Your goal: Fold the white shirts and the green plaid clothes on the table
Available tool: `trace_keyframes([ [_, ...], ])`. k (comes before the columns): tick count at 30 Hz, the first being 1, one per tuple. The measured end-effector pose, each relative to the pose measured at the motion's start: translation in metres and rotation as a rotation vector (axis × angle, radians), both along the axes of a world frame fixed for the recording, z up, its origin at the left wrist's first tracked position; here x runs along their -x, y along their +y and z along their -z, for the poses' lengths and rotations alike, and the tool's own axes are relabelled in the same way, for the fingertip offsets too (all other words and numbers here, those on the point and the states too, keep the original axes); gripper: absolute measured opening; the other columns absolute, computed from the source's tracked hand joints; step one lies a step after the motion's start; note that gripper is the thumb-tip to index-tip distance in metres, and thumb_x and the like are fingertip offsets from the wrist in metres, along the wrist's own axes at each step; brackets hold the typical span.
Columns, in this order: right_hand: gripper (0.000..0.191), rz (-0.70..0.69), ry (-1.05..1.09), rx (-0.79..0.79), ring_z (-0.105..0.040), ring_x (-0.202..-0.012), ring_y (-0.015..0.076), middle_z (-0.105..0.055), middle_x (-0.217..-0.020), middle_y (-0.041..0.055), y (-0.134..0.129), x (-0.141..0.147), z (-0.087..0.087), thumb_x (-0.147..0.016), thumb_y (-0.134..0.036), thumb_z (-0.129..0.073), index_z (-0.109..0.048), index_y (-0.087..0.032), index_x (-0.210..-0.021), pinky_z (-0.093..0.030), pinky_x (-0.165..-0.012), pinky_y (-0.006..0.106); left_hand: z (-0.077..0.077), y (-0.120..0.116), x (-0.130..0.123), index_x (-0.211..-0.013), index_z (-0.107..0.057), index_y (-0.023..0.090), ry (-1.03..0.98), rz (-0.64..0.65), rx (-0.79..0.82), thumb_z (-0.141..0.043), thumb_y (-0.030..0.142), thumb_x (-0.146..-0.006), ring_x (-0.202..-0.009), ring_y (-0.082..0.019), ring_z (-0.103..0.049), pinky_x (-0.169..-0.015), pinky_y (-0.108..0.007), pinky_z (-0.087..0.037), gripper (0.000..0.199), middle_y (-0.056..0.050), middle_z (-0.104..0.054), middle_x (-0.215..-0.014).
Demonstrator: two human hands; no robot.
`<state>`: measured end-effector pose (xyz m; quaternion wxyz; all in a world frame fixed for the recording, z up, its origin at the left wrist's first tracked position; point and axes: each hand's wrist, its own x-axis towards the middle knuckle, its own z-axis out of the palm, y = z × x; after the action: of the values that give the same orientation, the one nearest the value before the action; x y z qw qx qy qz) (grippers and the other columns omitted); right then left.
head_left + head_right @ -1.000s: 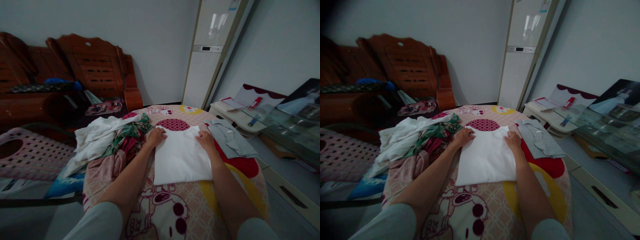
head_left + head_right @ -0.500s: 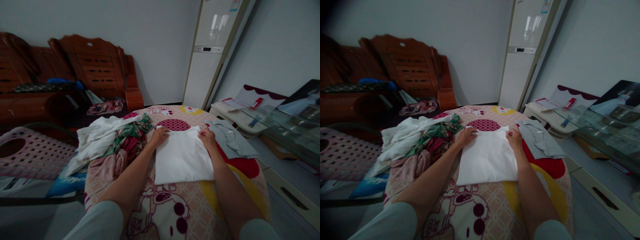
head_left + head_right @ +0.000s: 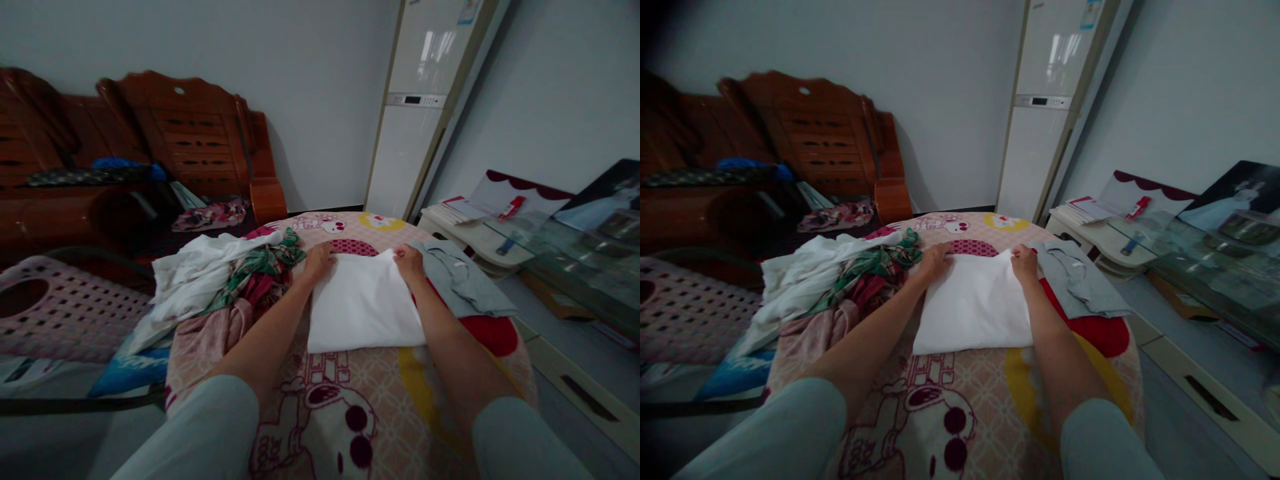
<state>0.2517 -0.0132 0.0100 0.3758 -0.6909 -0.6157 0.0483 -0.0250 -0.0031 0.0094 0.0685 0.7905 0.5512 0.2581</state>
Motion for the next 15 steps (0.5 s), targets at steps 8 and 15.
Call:
trace_keyframes([
  [8,0.035,-0.201,-0.293,0.074,-0.062,-0.112,0.0246,-0.069,-0.119,0.0136,-0.063,0.005,0.011,-0.082,-0.014,-0.054,-0.070,-0.013,-0.113,-0.043,-0.103,0.035,0.016,-0.048,0.001,-0.127,-0.058,0.010,0.051,0.194,-0.011,-0.057,0.019,-0.085,-0.131,-0.024,-0.050,-0.113,-0.038,-0.038,0.043,-0.016,-0.056,-0.137],
  [15,0.036,-0.161,-0.241,0.245,-0.070,-0.093,0.0234,-0.074,-0.105,0.0133,-0.126,-0.011,-0.004,-0.078,-0.017,-0.060,-0.072,-0.012,-0.111,-0.050,-0.086,0.032,0.007,-0.102,0.028,-0.116,-0.065,0.016,0.131,0.230,0.146,-0.063,0.019,-0.078,-0.117,-0.025,-0.060,-0.105,-0.036,-0.045,0.038,-0.011,-0.065,-0.124],
])
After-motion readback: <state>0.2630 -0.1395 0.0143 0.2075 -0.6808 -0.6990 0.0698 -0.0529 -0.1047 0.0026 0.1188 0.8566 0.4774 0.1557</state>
